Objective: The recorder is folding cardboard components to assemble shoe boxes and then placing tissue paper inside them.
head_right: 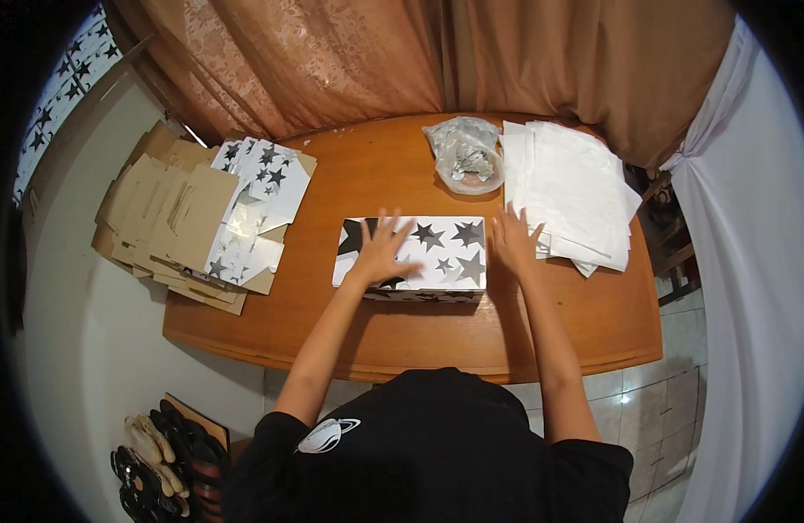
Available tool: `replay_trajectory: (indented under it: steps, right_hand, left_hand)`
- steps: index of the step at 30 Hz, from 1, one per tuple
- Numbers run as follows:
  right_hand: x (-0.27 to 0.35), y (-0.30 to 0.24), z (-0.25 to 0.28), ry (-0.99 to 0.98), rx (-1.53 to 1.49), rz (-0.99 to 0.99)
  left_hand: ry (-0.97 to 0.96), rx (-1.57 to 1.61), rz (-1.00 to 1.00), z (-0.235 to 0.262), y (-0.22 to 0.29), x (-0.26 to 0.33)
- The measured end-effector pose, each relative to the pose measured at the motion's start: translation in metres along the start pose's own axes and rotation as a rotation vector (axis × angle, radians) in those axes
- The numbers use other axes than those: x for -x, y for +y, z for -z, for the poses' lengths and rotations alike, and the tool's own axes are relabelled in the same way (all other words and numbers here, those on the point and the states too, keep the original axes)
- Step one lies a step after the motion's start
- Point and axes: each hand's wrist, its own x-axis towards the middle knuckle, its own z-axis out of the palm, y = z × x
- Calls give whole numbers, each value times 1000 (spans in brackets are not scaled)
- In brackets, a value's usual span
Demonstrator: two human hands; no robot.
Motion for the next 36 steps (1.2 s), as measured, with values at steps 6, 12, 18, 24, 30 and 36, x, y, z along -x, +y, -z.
replay_trajectory:
  steps: [6,12,18,24,30,36]
  right_hand:
    - [86,-3,-19,-149,-816,42]
    - [122,-18,-30,-120,-812,-48]
    - [133,-30,0,-247,-415,247]
    - [74,-29,46,-42,67,643]
    - [10,-164,117,83,234,1300]
    - [9,-298,168,-77,118,1587]
  left_hand:
    - [-419,-221,-283,23,53,-45]
    - [-582,-351,-429,19,61,-65]
    - [-398,-200,-716,30,32,-45]
    - [-298,47,-773,110,40,2]
    - [-183,136,-605,204,15,81]
    - [-89,70,-418,293,6,173]
